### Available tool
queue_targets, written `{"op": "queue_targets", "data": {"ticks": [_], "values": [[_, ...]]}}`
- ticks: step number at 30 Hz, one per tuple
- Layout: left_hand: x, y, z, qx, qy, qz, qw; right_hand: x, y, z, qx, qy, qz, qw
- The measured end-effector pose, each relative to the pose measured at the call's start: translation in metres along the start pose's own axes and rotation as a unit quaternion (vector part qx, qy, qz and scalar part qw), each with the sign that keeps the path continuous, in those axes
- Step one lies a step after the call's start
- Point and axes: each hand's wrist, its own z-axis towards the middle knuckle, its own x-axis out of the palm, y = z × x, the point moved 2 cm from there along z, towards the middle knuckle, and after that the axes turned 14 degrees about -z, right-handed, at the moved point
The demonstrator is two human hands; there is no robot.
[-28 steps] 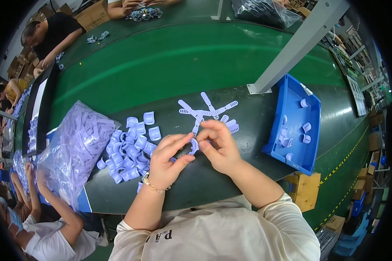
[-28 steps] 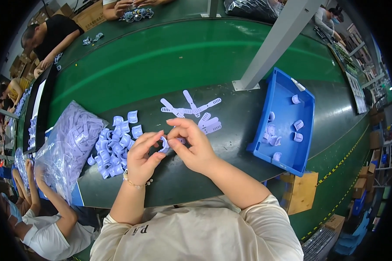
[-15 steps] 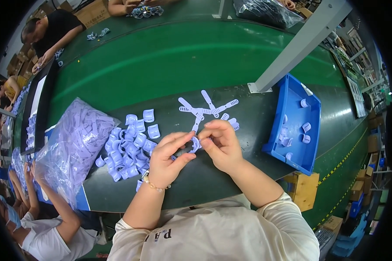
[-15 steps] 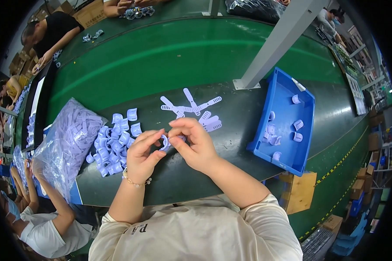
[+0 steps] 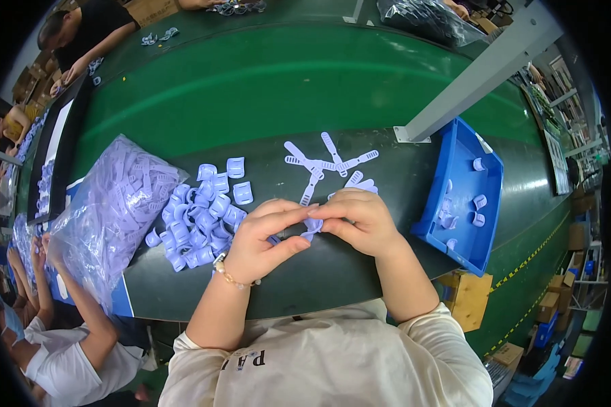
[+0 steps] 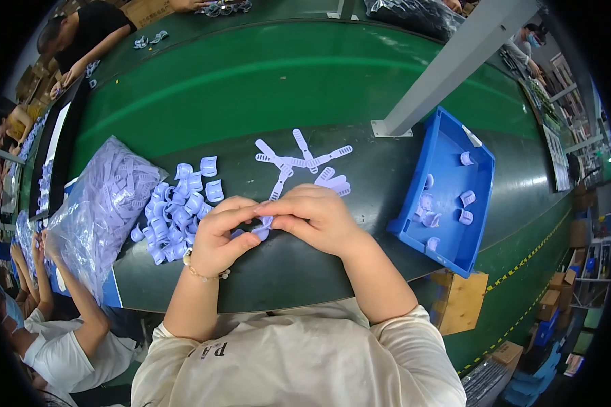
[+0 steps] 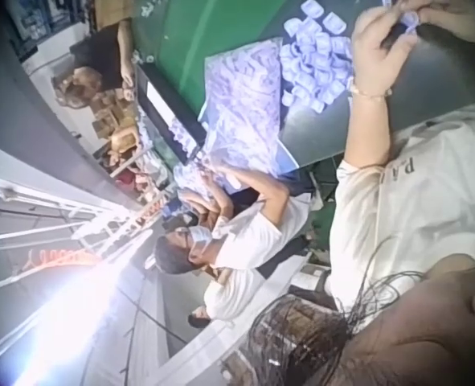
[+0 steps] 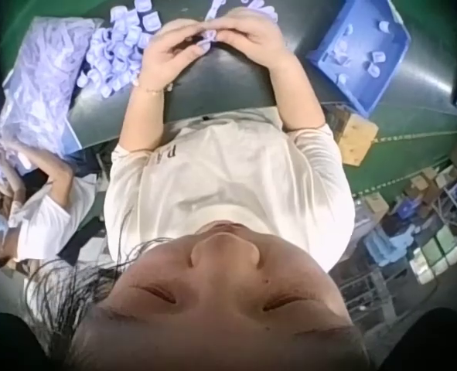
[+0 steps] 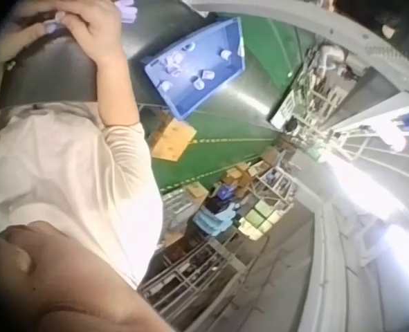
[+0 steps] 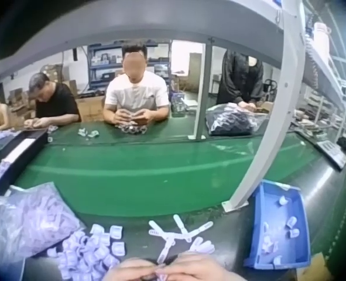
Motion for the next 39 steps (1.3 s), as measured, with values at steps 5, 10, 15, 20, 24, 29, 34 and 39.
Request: {"op": "queue_targets", "data": {"ticks": [5,10,15,20,24,29,34,39], "values": [[-0.008,-0.004,0.003,-0.025,0.054,0.012,0.998,0.01,0.004,-0.001,-0.044,0.021,-0.08,0.996],[0.007,0.01,-0.005,-0.063,-0.041,-0.237,0.969,0.019,0.011,-0.001,-0.019,0.006,-0.101,0.995],[0.023,0.023,-0.007,-0.099,-0.139,-0.386,0.907,0.02,0.009,-0.003,-0.011,-0.034,-0.154,0.987],[0.021,0.025,-0.006,-0.108,-0.153,-0.379,0.906,0.02,0.004,0.0,-0.049,-0.065,-0.18,0.98],[0.021,0.023,-0.005,-0.119,-0.149,-0.384,0.903,0.02,0.003,-0.002,-0.04,-0.051,-0.197,0.978],[0.022,0.027,-0.007,-0.149,-0.17,-0.333,0.916,0.019,0.003,-0.003,-0.041,-0.041,-0.239,0.969],[0.024,0.024,-0.006,-0.177,-0.2,-0.334,0.904,0.024,-0.001,-0.004,-0.047,-0.051,-0.277,0.958],[0.025,0.029,-0.005,-0.19,-0.204,-0.293,0.914,0.03,-0.002,-0.008,-0.036,-0.031,-0.294,0.955]]}}
